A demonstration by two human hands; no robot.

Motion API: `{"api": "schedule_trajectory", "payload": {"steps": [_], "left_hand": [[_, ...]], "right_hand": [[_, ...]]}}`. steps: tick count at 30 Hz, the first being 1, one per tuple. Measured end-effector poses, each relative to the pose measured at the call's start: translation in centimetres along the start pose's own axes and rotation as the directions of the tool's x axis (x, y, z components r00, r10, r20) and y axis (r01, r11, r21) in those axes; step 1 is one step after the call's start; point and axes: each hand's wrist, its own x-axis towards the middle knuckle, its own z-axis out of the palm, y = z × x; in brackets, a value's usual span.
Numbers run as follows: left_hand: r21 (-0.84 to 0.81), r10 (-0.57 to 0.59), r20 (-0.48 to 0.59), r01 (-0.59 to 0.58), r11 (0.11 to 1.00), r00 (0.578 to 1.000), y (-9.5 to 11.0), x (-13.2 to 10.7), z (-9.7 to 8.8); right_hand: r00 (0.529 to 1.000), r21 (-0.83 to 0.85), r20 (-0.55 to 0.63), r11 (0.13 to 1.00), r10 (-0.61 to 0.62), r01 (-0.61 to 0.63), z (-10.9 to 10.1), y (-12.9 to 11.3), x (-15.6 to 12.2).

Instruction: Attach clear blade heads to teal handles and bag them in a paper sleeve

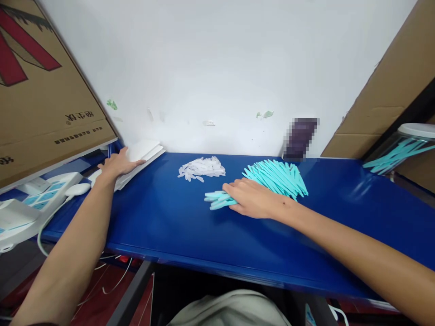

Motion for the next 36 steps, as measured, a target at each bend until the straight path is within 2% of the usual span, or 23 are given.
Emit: {"api": "schedule_trajectory", "payload": {"steps": [2, 3, 5, 6, 8, 10, 12, 14, 16, 19, 21, 24, 27, 29, 31, 33, 36], "left_hand": [[-0.003, 0.024, -0.066, -0.024, 1.0, 0.998, 0.7, -0.7, -0.4], [-0.014, 0.037, -0.105, -0.039, 0.999, 0.994, 1.0, -1.0, -0.6], [-0.061, 0.066, -0.197, -0.079, 0.995, 0.978, 1.7, -1.8, -1.4], [-0.099, 0.08, -0.246, -0.107, 0.989, 0.966, 2.2, -2.2, -1.9], [-0.206, 0.103, -0.335, -0.179, 0.962, 0.937, 3.1, -2.9, -3.2], [-0.365, 0.124, -0.388, -0.275, 0.889, 0.913, 4.2, -3.7, -4.6], [-0.594, 0.137, -0.399, -0.369, 0.715, 0.907, 5.6, -4.9, -6.0], [-0.826, 0.144, -0.35, -0.378, 0.419, 0.926, 7.1, -6.7, -6.9], [-0.942, 0.196, -0.277, -0.306, 0.135, 0.941, 8.6, -9.2, -7.2], [-0.98, 0.274, -0.194, -0.173, -0.102, 0.942, 10.7, -13.4, -6.6], [-0.984, 0.341, -0.084, -0.025, -0.174, 0.936, 12.0, -15.8, -5.6], [-0.959, 0.361, 0.011, 0.113, -0.261, 0.932, 13.6, -18.0, -4.1], [-0.943, 0.312, -0.018, 0.088, -0.322, 0.95, 14.6, -19.0, -2.7], [-0.92, 0.231, -0.047, 0.048, -0.388, 0.972, 14.8, -19.8, -1.8], [-0.894, 0.151, -0.058, 0.016, -0.448, 0.987, 14.8, -21.1, -0.8], [-0.886, 0.118, -0.071, -0.008, -0.464, 0.991, 14.8, -22.6, 0.2], [-0.894, 0.108, -0.126, -0.066, -0.442, 0.986, 15.0, -24.6, 1.3]], "right_hand": [[0.993, 0.274, -0.089, 0.96, 0.079, -0.052, -0.4, -0.1, -0.2], [0.98, 0.438, -0.139, 0.896, 0.146, -0.072, -0.5, -0.2, -0.2], [0.921, 0.714, -0.23, 0.698, 0.313, -0.059, -0.5, -0.4, 0.1], [0.879, 0.795, -0.272, 0.606, 0.391, -0.023, -0.3, -0.4, 0.3], [0.785, 0.855, -0.359, 0.515, 0.505, 0.06, 0.4, -0.5, 0.6], [0.711, 0.852, -0.419, 0.515, 0.565, 0.094, 1.4, -0.7, 0.8], [0.677, 0.852, -0.427, 0.518, 0.599, 0.079, 2.4, -1.0, 0.9], [0.698, 0.856, -0.398, 0.514, 0.595, 0.049, 3.2, -1.2, 0.8], [0.732, 0.856, -0.372, 0.516, 0.57, 0.032, 3.6, -1.4, 0.7], [0.763, 0.875, -0.338, 0.484, 0.551, 0.038, 3.5, -1.4, 0.6], [0.769, 0.869, -0.327, 0.495, 0.549, 0.016, 3.2, -1.4, 0.6], [0.75, 0.806, -0.386, 0.592, 0.537, -0.009, 3.3, -1.4, 0.4], [0.767, 0.762, -0.422, 0.647, 0.483, 0.013, 3.9, -1.6, 0.2], [0.808, 0.732, -0.415, 0.68, 0.418, 0.024, 3.9, -1.7, 0.1], [0.855, 0.662, -0.401, 0.749, 0.328, 0.024, 3.3, -1.9, 0.0], [0.911, 0.526, -0.341, 0.85, 0.233, -0.021, 2.4, -2.4, 0.0], [0.959, 0.258, -0.202, 0.956, 0.197, -0.142, 1.2, -3.3, 0.0]]}}
